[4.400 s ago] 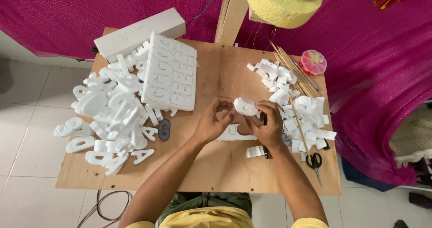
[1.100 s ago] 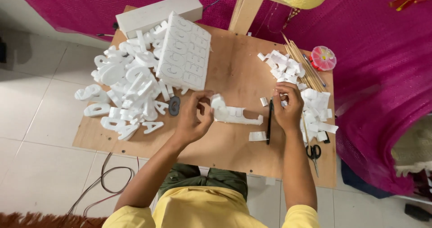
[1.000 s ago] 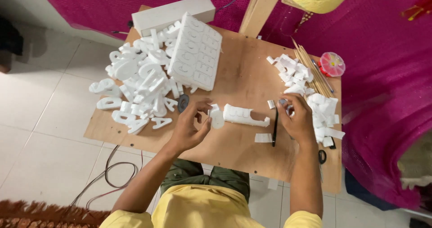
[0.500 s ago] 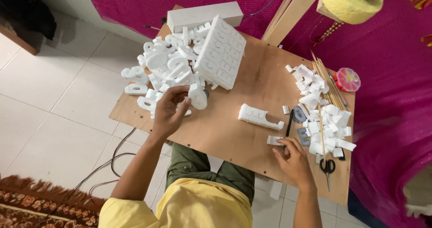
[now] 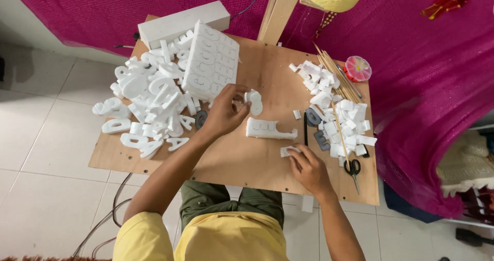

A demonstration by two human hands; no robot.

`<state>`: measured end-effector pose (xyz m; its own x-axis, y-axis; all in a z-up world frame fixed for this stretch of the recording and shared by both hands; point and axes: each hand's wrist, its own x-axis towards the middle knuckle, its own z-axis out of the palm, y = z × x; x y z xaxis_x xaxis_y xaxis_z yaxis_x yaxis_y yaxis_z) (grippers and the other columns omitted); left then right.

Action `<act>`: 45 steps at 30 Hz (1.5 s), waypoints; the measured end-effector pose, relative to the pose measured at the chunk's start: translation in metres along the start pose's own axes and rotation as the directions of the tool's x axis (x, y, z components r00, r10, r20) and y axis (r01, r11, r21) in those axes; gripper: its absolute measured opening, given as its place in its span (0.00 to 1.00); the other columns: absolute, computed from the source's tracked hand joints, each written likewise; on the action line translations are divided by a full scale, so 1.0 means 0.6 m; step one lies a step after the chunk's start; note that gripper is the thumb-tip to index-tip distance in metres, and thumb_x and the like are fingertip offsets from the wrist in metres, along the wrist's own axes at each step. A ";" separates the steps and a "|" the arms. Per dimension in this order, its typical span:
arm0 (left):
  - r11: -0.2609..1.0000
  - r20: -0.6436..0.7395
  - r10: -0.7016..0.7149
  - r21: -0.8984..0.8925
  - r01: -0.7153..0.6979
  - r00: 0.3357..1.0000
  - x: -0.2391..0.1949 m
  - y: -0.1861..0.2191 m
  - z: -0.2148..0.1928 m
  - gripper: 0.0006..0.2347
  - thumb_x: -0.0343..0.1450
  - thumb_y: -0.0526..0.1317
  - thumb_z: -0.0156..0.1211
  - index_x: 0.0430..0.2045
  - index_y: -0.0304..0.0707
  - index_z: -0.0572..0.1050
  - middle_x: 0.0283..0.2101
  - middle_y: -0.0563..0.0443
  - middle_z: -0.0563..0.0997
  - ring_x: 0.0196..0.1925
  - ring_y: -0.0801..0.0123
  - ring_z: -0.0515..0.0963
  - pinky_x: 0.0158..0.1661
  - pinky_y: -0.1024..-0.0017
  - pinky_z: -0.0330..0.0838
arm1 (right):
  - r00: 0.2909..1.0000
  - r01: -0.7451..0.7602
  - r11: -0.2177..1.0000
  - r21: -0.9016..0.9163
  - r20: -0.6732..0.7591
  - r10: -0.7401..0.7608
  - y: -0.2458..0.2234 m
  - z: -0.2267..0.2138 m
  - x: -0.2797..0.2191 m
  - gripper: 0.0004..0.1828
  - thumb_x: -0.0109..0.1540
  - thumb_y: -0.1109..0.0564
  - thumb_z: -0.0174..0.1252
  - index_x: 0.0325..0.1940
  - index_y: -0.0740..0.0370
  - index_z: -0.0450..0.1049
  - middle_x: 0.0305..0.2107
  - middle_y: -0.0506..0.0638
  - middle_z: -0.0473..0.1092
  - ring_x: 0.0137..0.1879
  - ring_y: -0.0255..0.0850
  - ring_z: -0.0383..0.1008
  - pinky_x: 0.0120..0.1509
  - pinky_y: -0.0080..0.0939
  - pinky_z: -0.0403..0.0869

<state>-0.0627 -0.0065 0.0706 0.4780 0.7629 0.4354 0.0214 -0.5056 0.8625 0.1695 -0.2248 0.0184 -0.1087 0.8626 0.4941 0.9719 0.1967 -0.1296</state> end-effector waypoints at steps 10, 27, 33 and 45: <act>0.866 0.097 -0.149 0.494 0.083 0.984 0.048 -0.031 0.070 0.13 0.66 0.38 0.65 0.43 0.33 0.76 0.45 0.40 0.77 0.39 0.47 0.84 0.29 0.58 0.82 | 0.855 -0.519 0.855 0.026 -0.012 0.519 0.053 0.000 0.016 0.13 0.62 0.51 0.64 0.49 0.53 0.76 0.33 0.47 0.73 0.37 0.46 0.79 0.36 0.46 0.78; 0.882 0.070 0.053 0.465 -0.079 0.996 0.010 -0.033 0.042 0.12 0.68 0.31 0.62 0.44 0.28 0.76 0.46 0.39 0.75 0.39 0.46 0.85 0.28 0.60 0.85 | 0.606 -0.726 0.571 -0.383 0.037 0.795 0.182 -0.033 0.011 0.10 0.65 0.54 0.59 0.50 0.52 0.77 0.39 0.49 0.75 0.47 0.56 0.80 0.46 0.63 0.80; 0.903 0.117 0.028 0.423 -0.075 0.993 0.003 -0.072 0.064 0.13 0.67 0.31 0.63 0.45 0.30 0.75 0.45 0.39 0.74 0.37 0.44 0.85 0.25 0.59 0.84 | 0.614 -0.706 0.582 -0.404 0.060 0.787 0.191 -0.027 0.014 0.12 0.62 0.52 0.61 0.50 0.48 0.77 0.38 0.44 0.78 0.46 0.51 0.81 0.45 0.61 0.80; 0.491 -0.042 0.778 0.663 -0.565 0.627 0.006 -0.012 0.048 0.13 0.65 0.45 0.65 0.41 0.45 0.78 0.47 0.47 0.81 0.49 0.55 0.81 0.46 0.60 0.76 | 0.986 -0.151 0.950 -0.273 -0.110 0.125 0.019 -0.115 0.108 0.09 0.63 0.61 0.63 0.46 0.52 0.79 0.37 0.43 0.75 0.42 0.41 0.80 0.41 0.39 0.79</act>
<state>-0.0359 -0.0119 0.0588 0.2797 0.1020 0.9546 0.3221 -0.9467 0.0068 0.1880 -0.1988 0.1085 0.0370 0.8240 0.5653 0.9969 -0.0700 0.0368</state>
